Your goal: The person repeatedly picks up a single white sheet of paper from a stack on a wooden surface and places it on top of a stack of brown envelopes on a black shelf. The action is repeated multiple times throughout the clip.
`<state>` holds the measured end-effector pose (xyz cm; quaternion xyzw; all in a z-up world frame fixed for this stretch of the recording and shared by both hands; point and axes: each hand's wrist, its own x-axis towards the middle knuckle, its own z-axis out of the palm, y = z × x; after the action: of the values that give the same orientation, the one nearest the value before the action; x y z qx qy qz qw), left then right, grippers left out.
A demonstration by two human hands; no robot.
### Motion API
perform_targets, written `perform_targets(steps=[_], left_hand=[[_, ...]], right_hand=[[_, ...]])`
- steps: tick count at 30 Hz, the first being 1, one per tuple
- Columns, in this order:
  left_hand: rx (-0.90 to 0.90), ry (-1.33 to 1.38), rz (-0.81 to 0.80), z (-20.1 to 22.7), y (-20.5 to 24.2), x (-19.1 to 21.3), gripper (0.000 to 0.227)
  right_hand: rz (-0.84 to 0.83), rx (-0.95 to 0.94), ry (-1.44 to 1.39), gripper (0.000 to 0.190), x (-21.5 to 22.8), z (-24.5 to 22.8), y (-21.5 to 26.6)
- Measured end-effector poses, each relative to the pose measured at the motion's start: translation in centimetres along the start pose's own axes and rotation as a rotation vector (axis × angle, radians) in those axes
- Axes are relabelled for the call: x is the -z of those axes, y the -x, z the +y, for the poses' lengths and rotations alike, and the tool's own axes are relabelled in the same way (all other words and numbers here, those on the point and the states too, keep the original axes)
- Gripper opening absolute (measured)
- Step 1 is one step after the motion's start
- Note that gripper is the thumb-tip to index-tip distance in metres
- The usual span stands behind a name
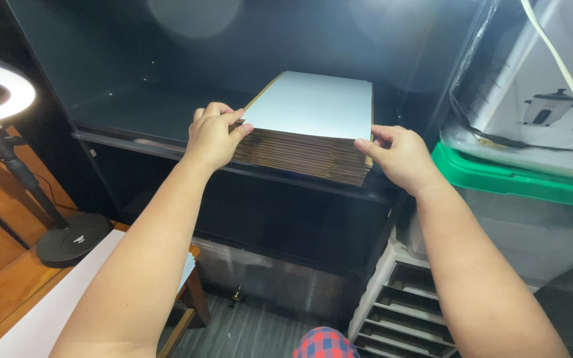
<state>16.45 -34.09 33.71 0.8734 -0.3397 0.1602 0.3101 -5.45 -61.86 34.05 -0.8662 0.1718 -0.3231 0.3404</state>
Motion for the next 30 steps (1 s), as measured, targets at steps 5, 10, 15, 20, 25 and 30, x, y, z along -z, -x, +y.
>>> perform_targets(steps=[5, 10, 15, 20, 25, 30], left_hand=[[-0.010, -0.029, 0.008, 0.4, 0.3, 0.5, 0.045], [-0.016, -0.053, 0.007, 0.5, 0.4, 1.0, 0.042], [-0.006, -0.006, 0.015, 0.4, 0.2, 0.9, 0.035], [0.008, -0.028, 0.038, 0.2, -0.3, 0.5, 0.033], [0.001, -0.022, 0.067, 0.7, -0.1, 0.4, 0.029], [0.007, -0.031, 0.118, 0.5, -0.6, -0.2, 0.025]], right_hand=[[0.021, 0.029, 0.020, 0.046, -0.1, 0.5, -0.4], [0.045, 0.063, 0.057, 0.041, -0.3, 0.6, -0.5], [0.090, 0.124, 0.122, 0.032, -0.4, 0.1, -0.5], [0.107, 0.105, 0.116, 0.030, -0.7, -0.8, -0.2], [0.134, 0.059, 0.055, 0.031, -1.2, -0.1, -1.0], [0.200, 0.066, -0.018, 0.026, -1.7, -0.1, -0.8]])
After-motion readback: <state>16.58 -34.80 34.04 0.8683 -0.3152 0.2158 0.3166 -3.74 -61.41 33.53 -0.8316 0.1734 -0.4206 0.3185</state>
